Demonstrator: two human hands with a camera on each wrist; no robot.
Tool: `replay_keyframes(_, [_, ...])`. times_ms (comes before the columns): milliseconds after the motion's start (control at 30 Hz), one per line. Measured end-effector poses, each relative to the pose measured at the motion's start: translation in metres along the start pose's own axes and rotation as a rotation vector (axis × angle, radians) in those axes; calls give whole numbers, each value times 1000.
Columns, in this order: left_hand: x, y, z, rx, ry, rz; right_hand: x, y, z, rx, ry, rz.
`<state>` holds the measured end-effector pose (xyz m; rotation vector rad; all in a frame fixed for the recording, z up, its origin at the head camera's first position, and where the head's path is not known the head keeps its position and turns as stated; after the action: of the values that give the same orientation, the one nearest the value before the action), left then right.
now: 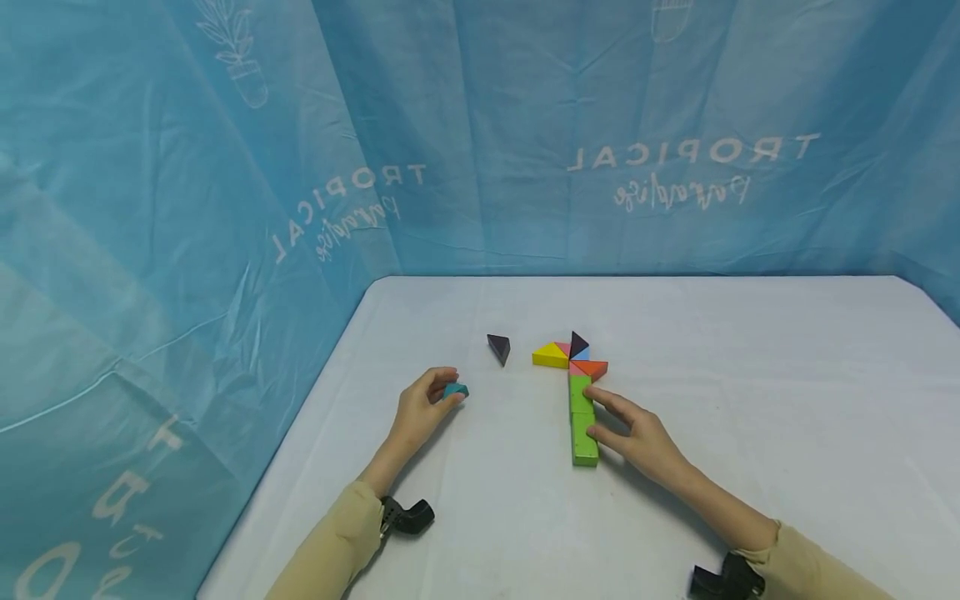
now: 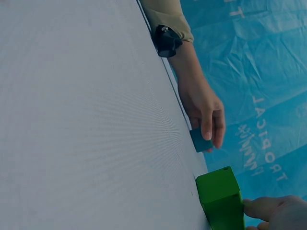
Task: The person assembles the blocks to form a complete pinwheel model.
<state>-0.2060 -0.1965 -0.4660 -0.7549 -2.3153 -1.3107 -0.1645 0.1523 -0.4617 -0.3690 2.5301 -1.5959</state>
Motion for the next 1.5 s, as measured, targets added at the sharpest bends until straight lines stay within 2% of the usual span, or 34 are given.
replay_keyframes(167, [-7,8,-6,-57,-3,-62,-1,0,0,-3,0,0])
replay_keyframes(233, [-8,19,-9,-69,-12,-68,-2,-2,1,-9,2,5])
replay_keyframes(400, [-6,42,-16,-135,-52,-116,-8,-22,0,2,0,7])
replay_keyframes(467, [-5,43,-17,-165,-61,-147,-10,-30,-2,6,-4,7])
replay_keyframes(567, [-6,42,-18,-186,-66,-156,-13,-37,-4,13,-10,9])
replay_keyframes(800, [-14,8,-10,-150,-26,-131,-13,-37,-3,19,-13,24])
replay_keyframes(900, [-13,10,-11,-127,-34,-131,-13,-37,-4,17,-12,31])
replay_keyframes(1000, [-6,24,-14,-115,-40,-129,-12,-37,-4,15,-10,33])
replay_keyframes(1133, [10,46,-18,-108,-29,-133,-12,-36,-5,7,-2,30])
replay_keyframes(1200, [18,51,-17,-101,-23,-133,-13,-35,-5,4,-1,28])
replay_keyframes(1333, [34,58,-6,-111,-38,-104,-13,-34,-5,6,-8,23])
replay_keyframes(1500, [54,65,20,-158,-111,-33,-13,-36,-4,14,-9,18])
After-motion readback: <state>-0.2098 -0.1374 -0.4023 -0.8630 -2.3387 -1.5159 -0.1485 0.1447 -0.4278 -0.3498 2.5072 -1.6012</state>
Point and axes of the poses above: each hand's wrist, its own x-axis towards the middle knuckle, its own z-axis out of the palm, y = z × x, the point moved 1 cm from there along x, towards the middle knuckle, and after that the axes turned 15 degrees about z, right-handed, at the moved point
